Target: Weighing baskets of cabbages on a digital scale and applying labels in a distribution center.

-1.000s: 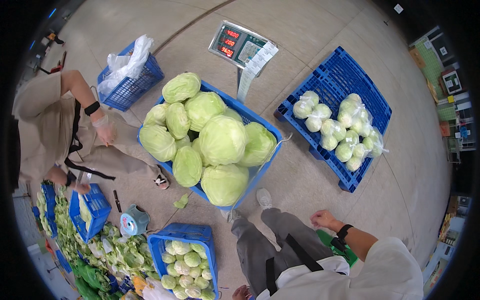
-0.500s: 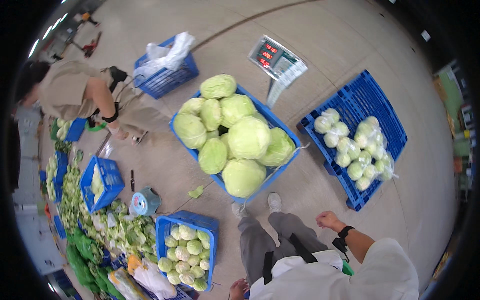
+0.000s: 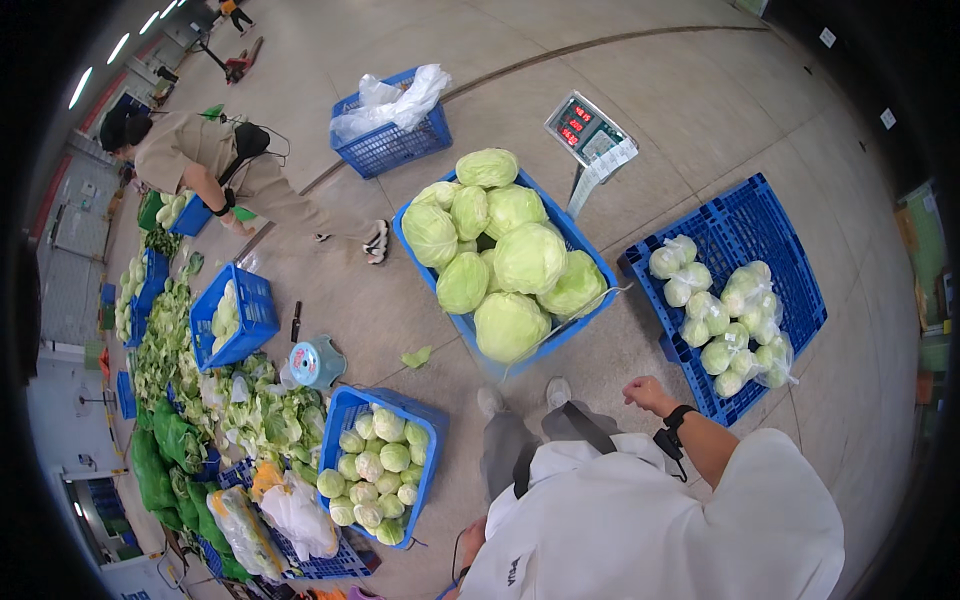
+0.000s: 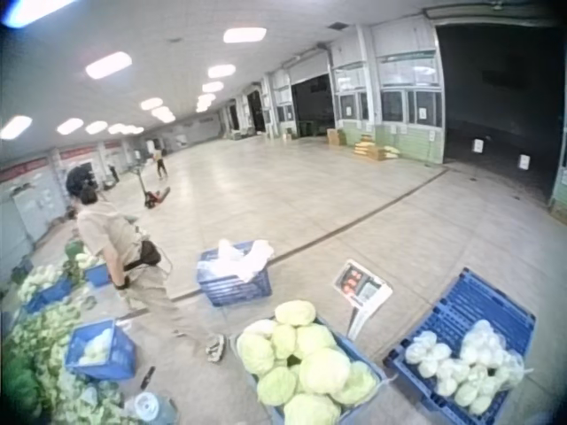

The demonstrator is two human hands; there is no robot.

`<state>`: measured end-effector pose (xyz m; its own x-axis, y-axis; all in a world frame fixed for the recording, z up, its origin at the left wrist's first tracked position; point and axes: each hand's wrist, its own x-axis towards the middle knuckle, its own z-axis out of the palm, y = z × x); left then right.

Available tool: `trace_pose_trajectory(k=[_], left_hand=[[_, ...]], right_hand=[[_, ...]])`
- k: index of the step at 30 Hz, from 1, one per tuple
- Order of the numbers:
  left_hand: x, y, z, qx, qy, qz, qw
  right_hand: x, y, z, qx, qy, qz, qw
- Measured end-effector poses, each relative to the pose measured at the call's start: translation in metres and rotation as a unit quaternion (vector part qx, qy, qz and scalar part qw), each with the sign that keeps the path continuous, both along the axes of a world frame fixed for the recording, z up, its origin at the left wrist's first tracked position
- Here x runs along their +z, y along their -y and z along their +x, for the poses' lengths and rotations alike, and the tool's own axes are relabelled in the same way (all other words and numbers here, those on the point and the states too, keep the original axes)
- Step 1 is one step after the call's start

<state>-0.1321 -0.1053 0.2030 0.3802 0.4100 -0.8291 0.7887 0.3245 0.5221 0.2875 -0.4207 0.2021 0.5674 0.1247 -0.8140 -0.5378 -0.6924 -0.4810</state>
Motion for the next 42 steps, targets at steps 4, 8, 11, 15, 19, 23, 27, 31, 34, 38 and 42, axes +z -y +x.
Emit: trace_pose_trajectory(k=[4,8,11,15,19,23,27,31,34,38,42], left_hand=[[-0.013,0.003,-0.009,-0.004,0.054,0.031,0.998],[-0.013,-0.001,-0.001,-0.046,0.065,0.069,0.994],[-0.015,-0.005,0.002,-0.095,0.077,0.102,0.987],[-0.024,-0.012,0.008,0.062,0.03,-0.007,0.998],[-0.034,-0.016,0.002,0.038,0.027,-0.002,0.999],[-0.055,-0.013,-0.013,0.007,0.092,0.039,0.995],[-0.049,-0.014,-0.007,0.027,0.092,0.018,0.995],[-0.054,-0.016,-0.011,0.003,0.096,0.035,0.995],[-0.062,-0.016,-0.018,0.045,0.101,0.012,0.994],[-0.069,-0.019,-0.021,0.013,0.063,0.026,0.998],[-0.062,-0.019,-0.017,0.029,0.062,0.007,0.998]], right_hand=[[0.0,0.005,0.0,0.002,0.005,0.008,1.0],[0.001,0.007,-0.002,0.003,0.005,-0.008,1.0],[0.002,0.004,-0.009,-0.002,0.004,-0.007,1.0],[0.006,-0.003,-0.008,0.015,0.016,-0.003,1.0],[0.013,-0.008,-0.01,0.009,0.01,-0.006,1.0],[0.014,-0.008,-0.011,0.015,0.003,-0.01,1.0],[0.015,-0.01,-0.012,0.011,-0.002,-0.021,1.0],[0.017,-0.013,-0.014,0.007,-0.009,-0.026,1.0],[0.017,-0.014,-0.014,0.001,-0.01,-0.02,1.0],[0.011,-0.012,-0.015,-0.002,-0.015,-0.016,1.0],[0.008,-0.011,-0.015,0.0,-0.019,-0.016,1.0]])
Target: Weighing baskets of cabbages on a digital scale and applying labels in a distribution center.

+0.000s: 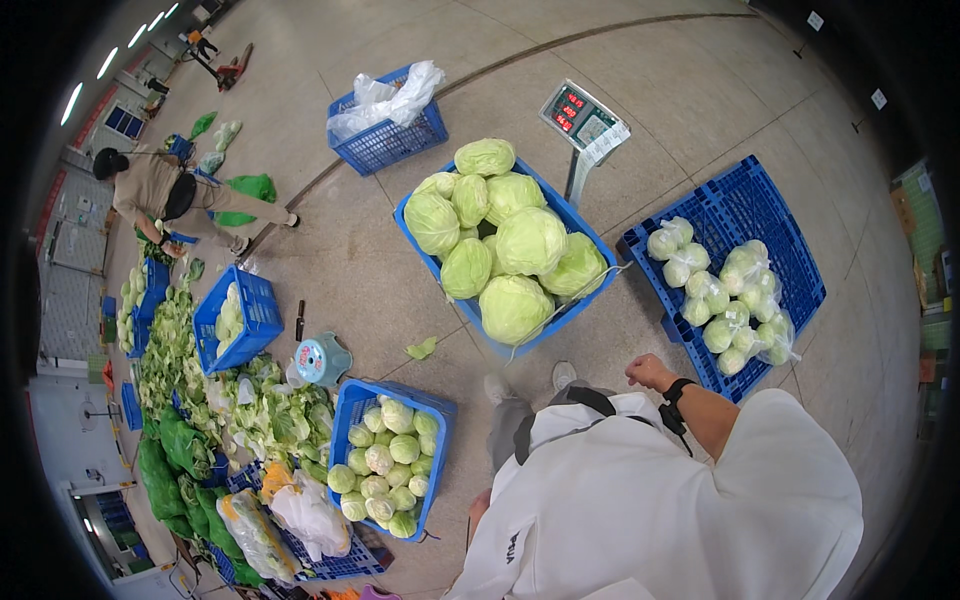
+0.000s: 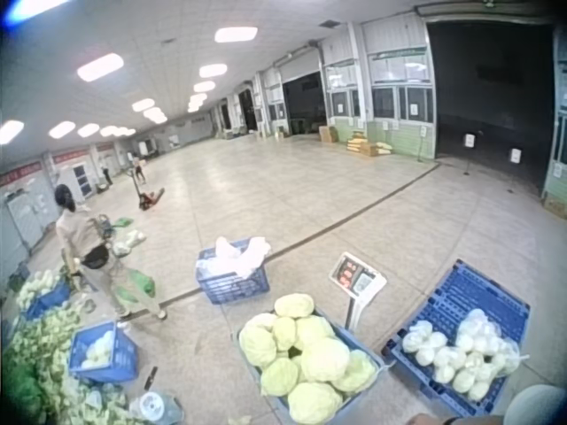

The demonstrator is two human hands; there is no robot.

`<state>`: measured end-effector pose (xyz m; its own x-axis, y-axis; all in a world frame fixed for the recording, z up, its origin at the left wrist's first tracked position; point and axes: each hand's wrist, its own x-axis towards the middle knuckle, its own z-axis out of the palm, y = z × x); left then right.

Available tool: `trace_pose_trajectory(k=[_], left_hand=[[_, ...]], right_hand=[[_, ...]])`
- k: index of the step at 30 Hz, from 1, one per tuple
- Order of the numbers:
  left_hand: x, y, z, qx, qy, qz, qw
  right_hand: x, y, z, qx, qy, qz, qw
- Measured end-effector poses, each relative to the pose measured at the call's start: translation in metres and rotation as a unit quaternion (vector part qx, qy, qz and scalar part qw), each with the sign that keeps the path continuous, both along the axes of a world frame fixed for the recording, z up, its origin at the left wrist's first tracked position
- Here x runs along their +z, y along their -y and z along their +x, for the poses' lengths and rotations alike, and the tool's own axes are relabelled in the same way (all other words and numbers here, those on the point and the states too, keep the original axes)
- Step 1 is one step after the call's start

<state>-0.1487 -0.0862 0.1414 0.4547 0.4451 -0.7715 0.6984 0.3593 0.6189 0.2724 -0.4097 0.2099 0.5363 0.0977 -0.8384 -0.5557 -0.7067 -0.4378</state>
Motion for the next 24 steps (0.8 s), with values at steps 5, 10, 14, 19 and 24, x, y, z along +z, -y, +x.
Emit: trace_pose_trajectory(k=[5,10,14,19,24], left_hand=[[0.006,-0.001,0.002,-0.044,-0.015,0.029,0.999],[0.009,0.0,0.003,-0.024,0.014,0.024,0.999],[0.006,0.0,0.001,-0.001,0.017,0.005,1.0],[0.006,0.001,0.004,0.018,0.021,0.006,1.0],[0.012,-0.002,0.011,0.007,0.016,0.0,1.0]], right_hand=[[0.004,-0.004,0.001,-0.001,-0.003,-0.001,1.0],[0.004,-0.004,0.001,0.01,0.0,0.0,1.0],[-0.003,-0.003,0.002,0.005,-0.006,0.003,1.0],[-0.001,-0.005,0.003,0.013,-0.001,-0.004,1.0],[0.0,-0.008,0.006,0.019,0.004,0.001,1.0]])
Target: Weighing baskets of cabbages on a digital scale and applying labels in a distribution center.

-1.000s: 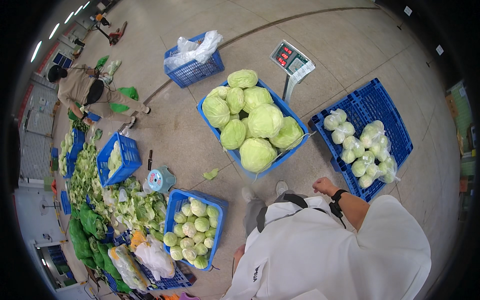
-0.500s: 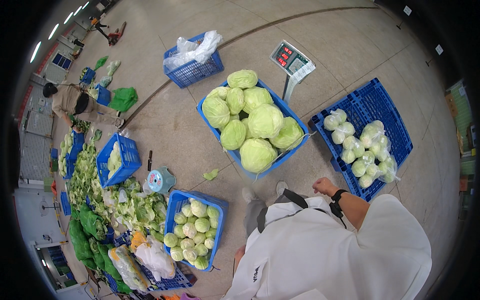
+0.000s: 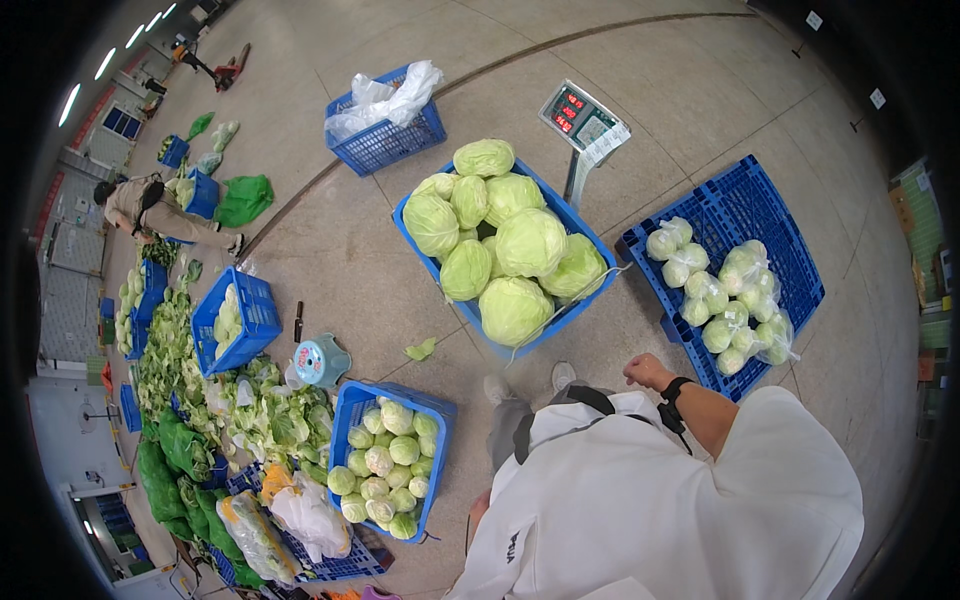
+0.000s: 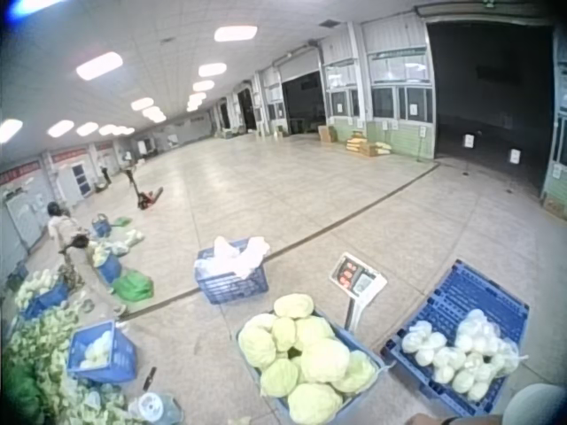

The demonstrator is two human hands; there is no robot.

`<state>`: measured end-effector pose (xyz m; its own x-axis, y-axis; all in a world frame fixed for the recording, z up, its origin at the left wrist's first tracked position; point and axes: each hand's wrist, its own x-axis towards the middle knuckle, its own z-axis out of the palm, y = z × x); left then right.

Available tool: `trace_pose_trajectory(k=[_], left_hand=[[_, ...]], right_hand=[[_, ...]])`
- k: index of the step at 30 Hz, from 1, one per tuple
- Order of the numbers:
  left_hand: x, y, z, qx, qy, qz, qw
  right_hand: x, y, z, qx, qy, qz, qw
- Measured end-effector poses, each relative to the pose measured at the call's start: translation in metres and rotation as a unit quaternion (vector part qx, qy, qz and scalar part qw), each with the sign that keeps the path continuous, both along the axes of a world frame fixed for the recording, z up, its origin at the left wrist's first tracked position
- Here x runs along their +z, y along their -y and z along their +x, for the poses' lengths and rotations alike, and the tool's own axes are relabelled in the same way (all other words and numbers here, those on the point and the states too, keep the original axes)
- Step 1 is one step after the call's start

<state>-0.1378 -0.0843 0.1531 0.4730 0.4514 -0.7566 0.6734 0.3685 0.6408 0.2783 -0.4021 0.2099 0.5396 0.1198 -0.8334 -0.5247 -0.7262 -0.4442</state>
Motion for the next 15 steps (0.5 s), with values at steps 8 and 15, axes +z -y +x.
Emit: trace_pose_trajectory(k=[8,15], left_hand=[[-0.006,-0.002,-0.004,0.016,0.01,-0.009,1.0],[-0.004,-0.002,0.001,-0.002,0.008,0.008,1.0]], right_hand=[[-0.013,0.004,-0.001,-0.002,-0.001,0.006,1.0],[-0.012,0.005,-0.001,-0.009,-0.004,0.013,1.0]])
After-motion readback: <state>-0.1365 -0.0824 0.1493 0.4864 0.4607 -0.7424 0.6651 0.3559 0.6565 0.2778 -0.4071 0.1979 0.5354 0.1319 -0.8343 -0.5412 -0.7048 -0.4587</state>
